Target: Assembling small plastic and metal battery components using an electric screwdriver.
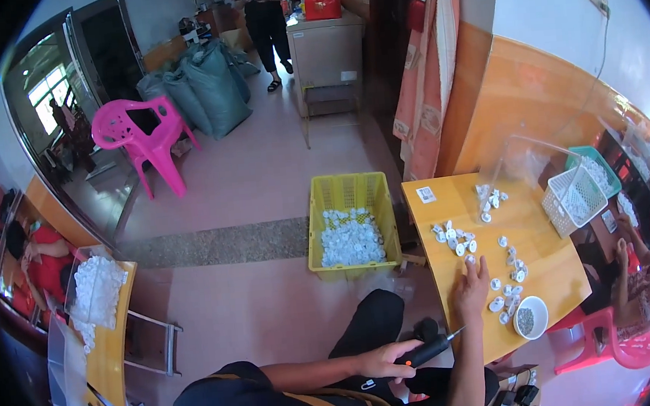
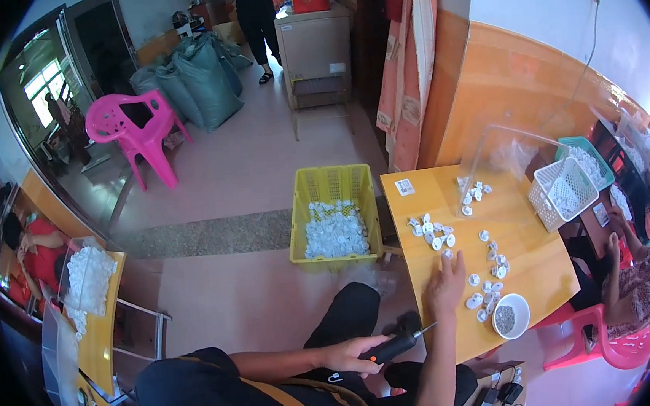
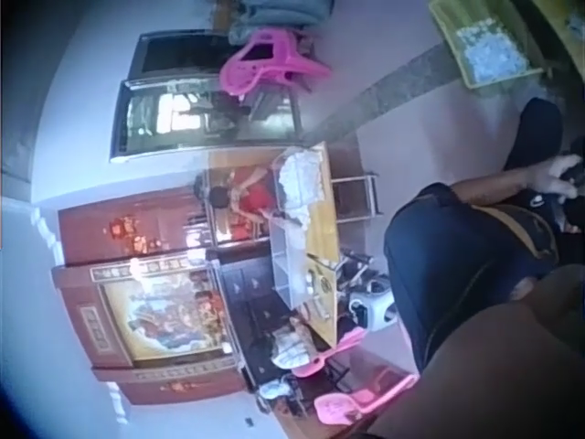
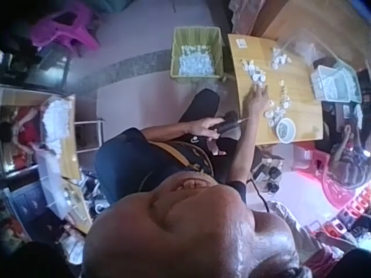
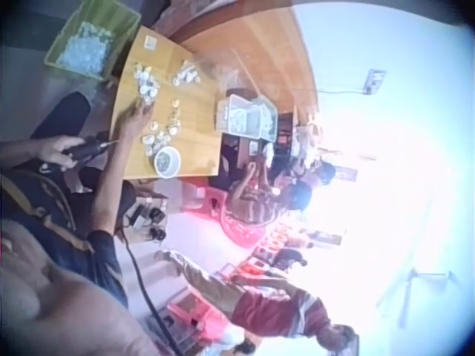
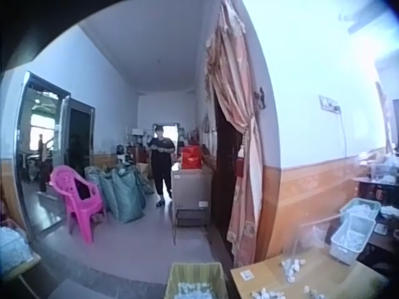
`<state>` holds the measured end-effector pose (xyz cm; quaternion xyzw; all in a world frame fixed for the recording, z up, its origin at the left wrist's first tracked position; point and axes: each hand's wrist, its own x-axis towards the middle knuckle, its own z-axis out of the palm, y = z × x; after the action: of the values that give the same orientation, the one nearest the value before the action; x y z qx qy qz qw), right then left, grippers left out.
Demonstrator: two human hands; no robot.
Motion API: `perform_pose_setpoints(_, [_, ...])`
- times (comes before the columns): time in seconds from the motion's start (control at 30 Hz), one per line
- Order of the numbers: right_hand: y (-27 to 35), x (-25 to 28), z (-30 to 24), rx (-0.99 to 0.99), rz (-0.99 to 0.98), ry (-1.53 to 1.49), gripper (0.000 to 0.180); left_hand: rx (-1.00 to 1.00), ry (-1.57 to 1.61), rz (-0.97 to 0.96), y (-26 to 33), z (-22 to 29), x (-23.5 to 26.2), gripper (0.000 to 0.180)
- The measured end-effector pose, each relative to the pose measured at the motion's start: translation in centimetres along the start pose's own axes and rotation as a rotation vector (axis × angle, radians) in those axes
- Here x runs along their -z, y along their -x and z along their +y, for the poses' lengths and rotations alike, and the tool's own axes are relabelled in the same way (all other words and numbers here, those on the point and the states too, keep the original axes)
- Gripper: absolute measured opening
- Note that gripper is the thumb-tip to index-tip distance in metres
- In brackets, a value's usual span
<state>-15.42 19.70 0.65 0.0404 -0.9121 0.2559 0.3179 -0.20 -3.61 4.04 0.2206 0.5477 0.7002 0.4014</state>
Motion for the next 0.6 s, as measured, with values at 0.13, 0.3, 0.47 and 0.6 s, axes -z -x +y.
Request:
perform_pose_setpoints(0.13, [1.4,4.1,-0.9,-0.074,-0.014,-0.033,0.034,0.016,-0.011,-0.006,-0.2,0.9,-1.4,0.073])
perform_pose_setpoints(0.3, [3.5,8.5,-0.4,-0.136,0.082,-0.086,0.032,0.145,0.033,-0.159,-1.4,0.8,-3.6,0.072])
perform_pose_setpoints(0.47, [3.1,9.4,-0.6,-0.135,0.185,-0.115,0.030,-0.003,-0.027,-0.172,-2.0,1.0,-4.5,0.068])
perform_pose_setpoints(0.6, [3.0,9.2,-0.4,-0.106,0.190,-0.092,0.027,-0.018,-0.040,-0.145,-2.2,2.4,-4.0,0.065])
